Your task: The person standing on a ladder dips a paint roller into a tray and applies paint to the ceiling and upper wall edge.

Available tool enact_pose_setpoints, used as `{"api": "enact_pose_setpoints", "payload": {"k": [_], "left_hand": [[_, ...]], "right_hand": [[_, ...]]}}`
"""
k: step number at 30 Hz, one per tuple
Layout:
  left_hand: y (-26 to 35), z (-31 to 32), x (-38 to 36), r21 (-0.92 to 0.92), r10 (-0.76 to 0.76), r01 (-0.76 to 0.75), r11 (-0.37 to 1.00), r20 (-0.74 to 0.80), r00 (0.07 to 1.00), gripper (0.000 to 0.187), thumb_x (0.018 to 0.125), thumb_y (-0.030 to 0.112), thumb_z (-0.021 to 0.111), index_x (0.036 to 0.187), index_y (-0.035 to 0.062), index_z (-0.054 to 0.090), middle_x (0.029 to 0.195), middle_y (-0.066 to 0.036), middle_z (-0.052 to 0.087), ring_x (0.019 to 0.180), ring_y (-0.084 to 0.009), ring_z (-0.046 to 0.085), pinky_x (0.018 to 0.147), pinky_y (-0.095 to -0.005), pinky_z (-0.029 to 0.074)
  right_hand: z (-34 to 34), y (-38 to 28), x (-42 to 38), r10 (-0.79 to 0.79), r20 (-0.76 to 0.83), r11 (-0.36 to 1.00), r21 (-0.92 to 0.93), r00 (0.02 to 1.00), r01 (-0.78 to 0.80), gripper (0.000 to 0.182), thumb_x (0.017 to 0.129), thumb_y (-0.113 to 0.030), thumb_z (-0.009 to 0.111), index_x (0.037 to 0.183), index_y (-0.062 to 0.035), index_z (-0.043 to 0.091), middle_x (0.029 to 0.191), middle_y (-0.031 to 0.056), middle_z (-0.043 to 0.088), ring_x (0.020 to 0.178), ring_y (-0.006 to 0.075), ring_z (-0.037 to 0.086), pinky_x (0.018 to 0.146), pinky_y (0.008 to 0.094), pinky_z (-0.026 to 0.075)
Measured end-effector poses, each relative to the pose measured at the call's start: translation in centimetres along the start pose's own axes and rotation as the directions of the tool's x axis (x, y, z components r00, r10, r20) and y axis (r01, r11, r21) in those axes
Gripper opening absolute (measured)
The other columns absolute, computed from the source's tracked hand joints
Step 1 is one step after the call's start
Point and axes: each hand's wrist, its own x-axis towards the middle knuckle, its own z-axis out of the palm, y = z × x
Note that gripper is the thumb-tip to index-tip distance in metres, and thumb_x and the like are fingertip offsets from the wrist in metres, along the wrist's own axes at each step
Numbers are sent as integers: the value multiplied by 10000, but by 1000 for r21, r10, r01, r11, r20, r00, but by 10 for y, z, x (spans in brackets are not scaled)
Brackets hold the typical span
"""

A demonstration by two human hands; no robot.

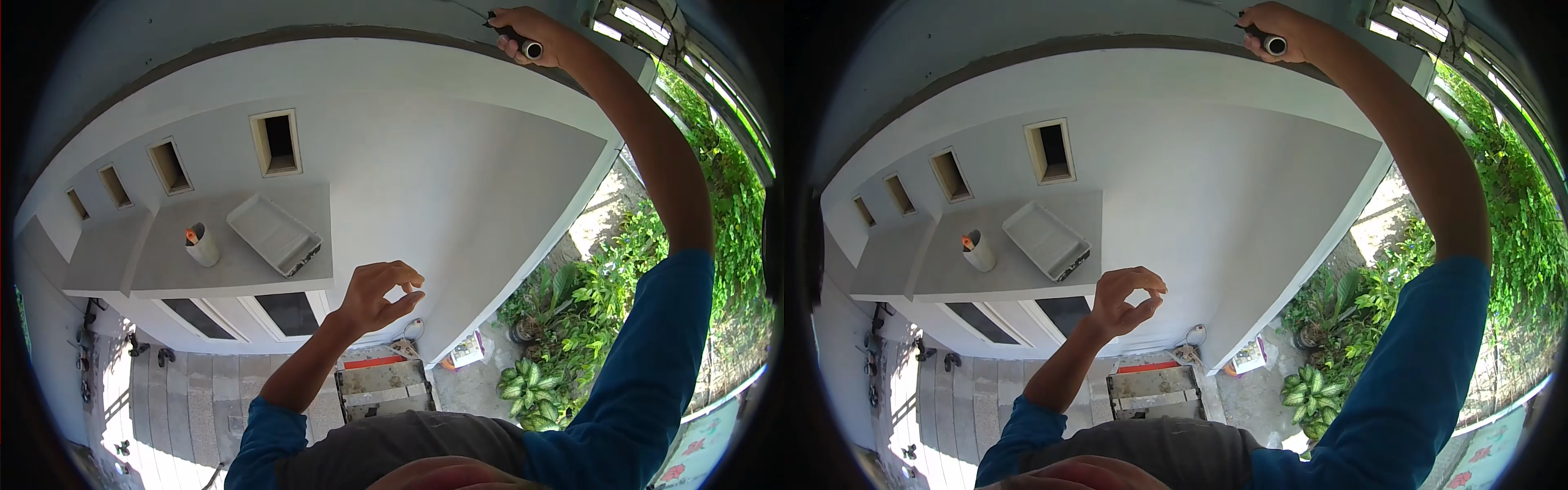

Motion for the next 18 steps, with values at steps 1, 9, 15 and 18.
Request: {"api": "enact_pose_setpoints", "payload": {"k": [1, 9, 15, 18], "left_hand": [[3, 2, 3, -11, -4, 4, 1000, 10, 1000, 181, 826, 51, 730, 972, 36, 624, 833, -104, 704, 659, -190, 686, 598, -295, 538], [8, 1, 6, -6, 11, -11, 1000, 46, 999, 161, 828, 44, 702, 972, 36, 631, 850, -112, 710, 675, -191, 690, 616, -294, 545], [11, -13, 4, 28, 8, -8, 1000, 12, 1000, 168, 833, 40, 694, 987, 40, 628, 845, -104, 712, 674, -189, 690, 618, -295, 548], [11, -17, -3, 46, -17, 18, 999, -17, 1000, 170, 822, 27, 690, 982, 42, 635, 840, -101, 713, 668, -187, 688, 615, -287, 545]], "right_hand": [[0, -1, -4, 10, -35, 1000, -12, 999, -11, 369, 1001, -245, 527, 1359, -195, 456, 685, -6, 523, 463, 39, 473, 374, 192, 369], [8, 34, -17, 31, 55, 999, -26, 998, -30, 370, 1002, -225, 513, 1368, -214, 457, 684, 7, 518, 464, 48, 435, 402, 208, 339], [30, 16, 31, -223, 18, 973, 68, 975, 221, 304, 1014, -194, 484, 1313, -152, 455, 665, 19, 506, 484, 82, 464, 414, 249, 372], [19, -36, 97, -296, -68, 950, 80, 953, 301, 181, 1036, -215, 454, 1158, -82, 461, 692, 48, 501, 530, 134, 475, 464, 305, 414]]}}
